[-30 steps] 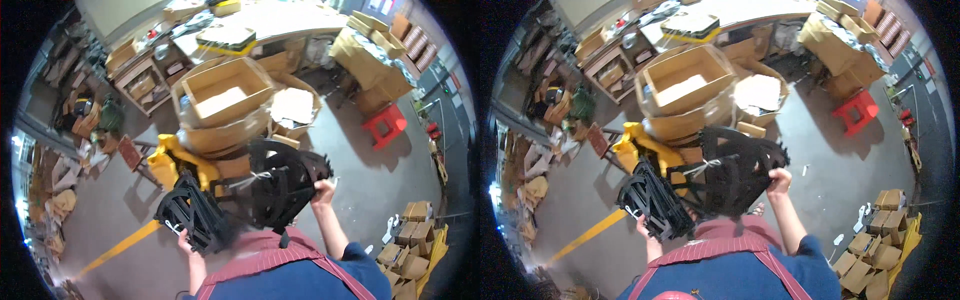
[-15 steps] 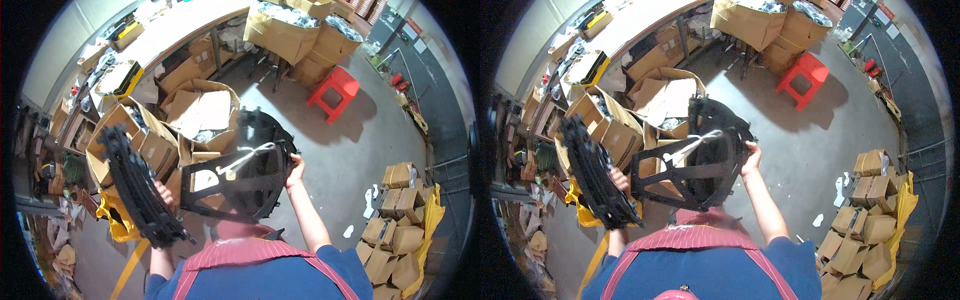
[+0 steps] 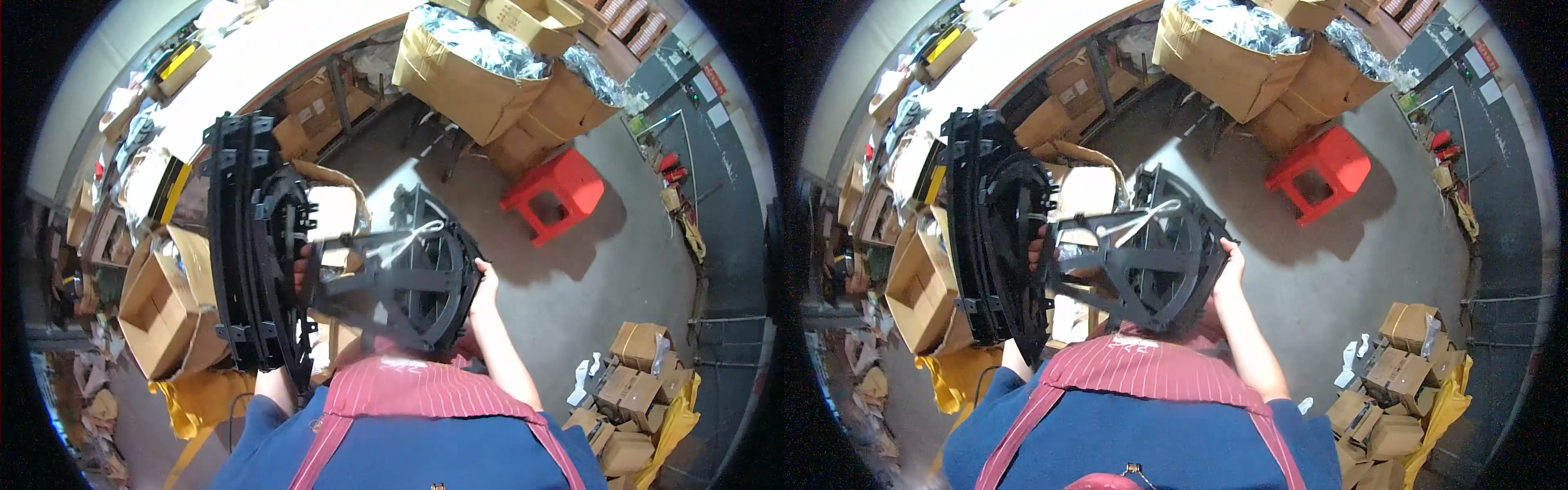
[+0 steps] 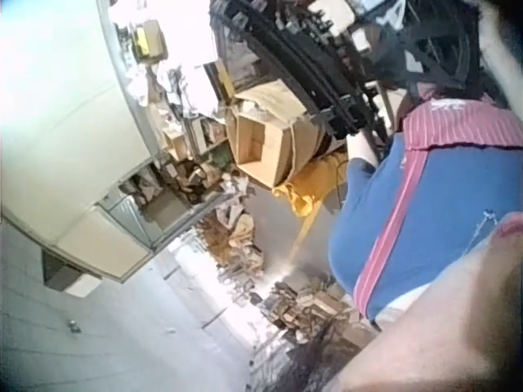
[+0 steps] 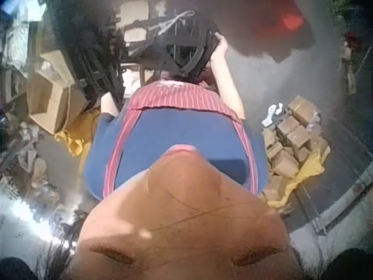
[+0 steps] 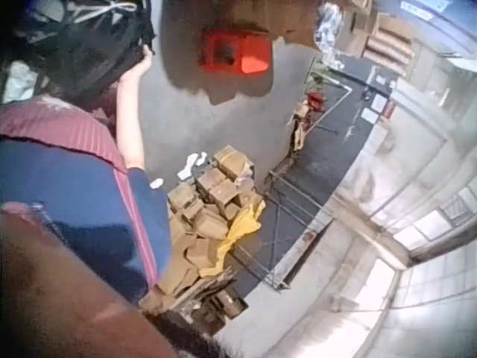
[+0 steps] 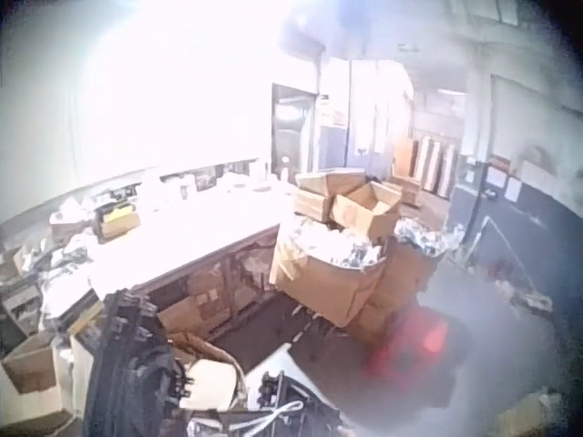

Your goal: The person organizes stacks of black plastic components by taking them from a table, carrying them across the room, and placing them into cardboard boxes, and later retrieves more components from a yellow bag to bring back to the table.

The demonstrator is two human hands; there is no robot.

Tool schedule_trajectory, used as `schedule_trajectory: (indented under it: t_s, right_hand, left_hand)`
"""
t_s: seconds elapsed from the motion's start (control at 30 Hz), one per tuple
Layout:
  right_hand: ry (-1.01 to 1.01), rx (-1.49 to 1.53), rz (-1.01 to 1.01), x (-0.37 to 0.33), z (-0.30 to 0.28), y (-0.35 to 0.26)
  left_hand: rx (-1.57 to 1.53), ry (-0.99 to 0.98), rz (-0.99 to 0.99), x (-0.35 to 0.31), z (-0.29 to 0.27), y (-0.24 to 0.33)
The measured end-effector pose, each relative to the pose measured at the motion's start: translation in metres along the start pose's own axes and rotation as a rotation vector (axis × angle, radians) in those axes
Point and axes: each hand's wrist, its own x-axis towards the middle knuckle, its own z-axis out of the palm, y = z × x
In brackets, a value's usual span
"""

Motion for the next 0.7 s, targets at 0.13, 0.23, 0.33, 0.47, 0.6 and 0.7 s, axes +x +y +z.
schedule_trajectory:
  t_s: [0.13,0.23,0.33,0.47,0.6,0.7]
  right_hand:
    - [0.069,-0.042,-0.032,0.065,0.063,-0.051]
    - [-0.002,-0.03,-0.05,0.136,0.093,-0.087]
    - [-0.078,-0.023,-0.077,0.209,0.153,-0.098]
    - [-0.105,-0.136,0.141,0.273,0.283,-0.112]
    - [-0.269,-0.132,0.323,0.34,0.408,-0.094]
    - [-0.308,-0.227,0.387,0.374,0.497,-0.071]
  left_hand:
    - [0.049,0.077,0.111,0.075,-0.018,0.027]
    - [0.087,0.1,0.206,0.129,-0.035,0.045]
    - [0.15,0.131,0.325,0.183,-0.044,0.065]
    - [0.244,0.193,0.5,0.268,-0.043,0.093]
    - [0.317,0.276,0.752,0.308,-0.023,0.119]
    - [0.374,0.349,0.963,0.308,-0.002,0.143]
